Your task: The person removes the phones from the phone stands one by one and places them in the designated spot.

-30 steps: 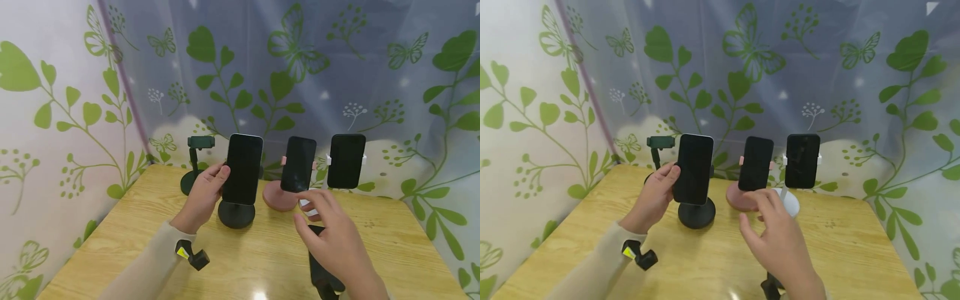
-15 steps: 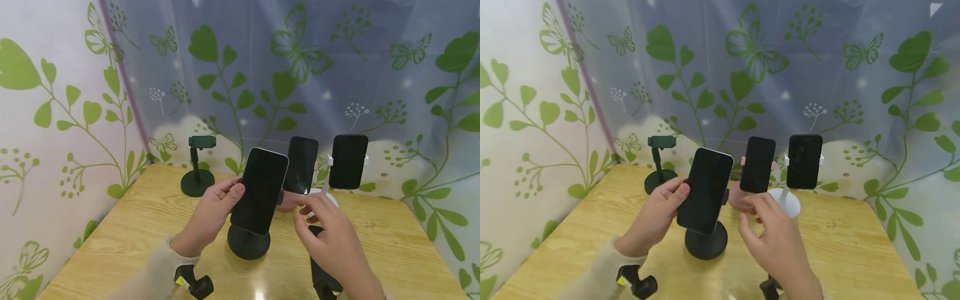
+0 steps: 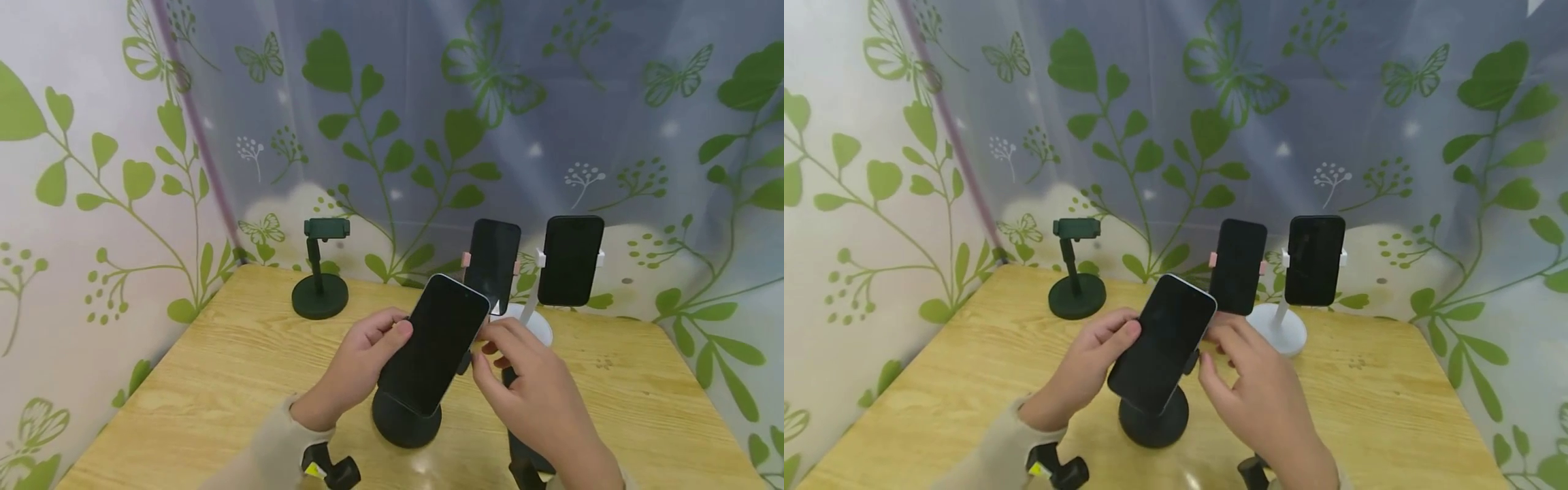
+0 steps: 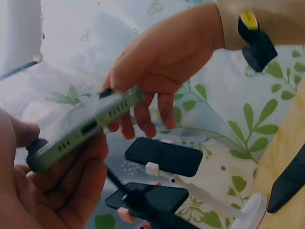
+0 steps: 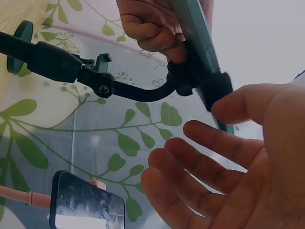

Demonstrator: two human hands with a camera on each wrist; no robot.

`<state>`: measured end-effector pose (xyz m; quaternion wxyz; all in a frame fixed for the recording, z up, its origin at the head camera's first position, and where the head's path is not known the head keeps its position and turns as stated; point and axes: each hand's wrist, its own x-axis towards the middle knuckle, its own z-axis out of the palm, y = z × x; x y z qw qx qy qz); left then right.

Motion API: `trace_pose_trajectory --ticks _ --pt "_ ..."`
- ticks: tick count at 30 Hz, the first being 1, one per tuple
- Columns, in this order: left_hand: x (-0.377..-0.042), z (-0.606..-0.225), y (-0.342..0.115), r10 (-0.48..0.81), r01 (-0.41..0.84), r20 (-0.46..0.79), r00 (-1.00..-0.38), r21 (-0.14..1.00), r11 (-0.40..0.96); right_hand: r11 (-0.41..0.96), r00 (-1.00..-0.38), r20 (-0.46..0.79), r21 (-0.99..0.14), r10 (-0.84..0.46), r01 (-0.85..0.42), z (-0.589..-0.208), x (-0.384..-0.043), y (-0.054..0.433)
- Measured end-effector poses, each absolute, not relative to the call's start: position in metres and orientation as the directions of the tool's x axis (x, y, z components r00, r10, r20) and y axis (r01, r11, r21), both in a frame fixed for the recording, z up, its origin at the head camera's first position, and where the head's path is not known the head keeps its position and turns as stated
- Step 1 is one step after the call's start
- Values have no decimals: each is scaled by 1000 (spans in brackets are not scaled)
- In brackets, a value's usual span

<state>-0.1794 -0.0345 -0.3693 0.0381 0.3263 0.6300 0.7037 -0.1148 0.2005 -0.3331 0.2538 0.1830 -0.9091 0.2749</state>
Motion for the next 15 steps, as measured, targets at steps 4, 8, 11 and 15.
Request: trace_pose_trajectory --ticks 4,8,11,15 --pt "-182 -370 -38 524 423 470 -710 880 -215 798 -817 542 -395 -198 -455 -334 -115 199" --pt "-184 -366 -44 579 475 452 -679 871 -123 801 -810 547 -379 -210 -464 -336 -115 198" --pt "-186 -362 -49 621 439 383 -684 896 -69 803 -816 538 -381 -211 -459 -336 -116 197" --pt "-188 -357 -57 680 363 281 -677 932 -24 812 -838 507 -392 -201 -432 -336 -116 195"
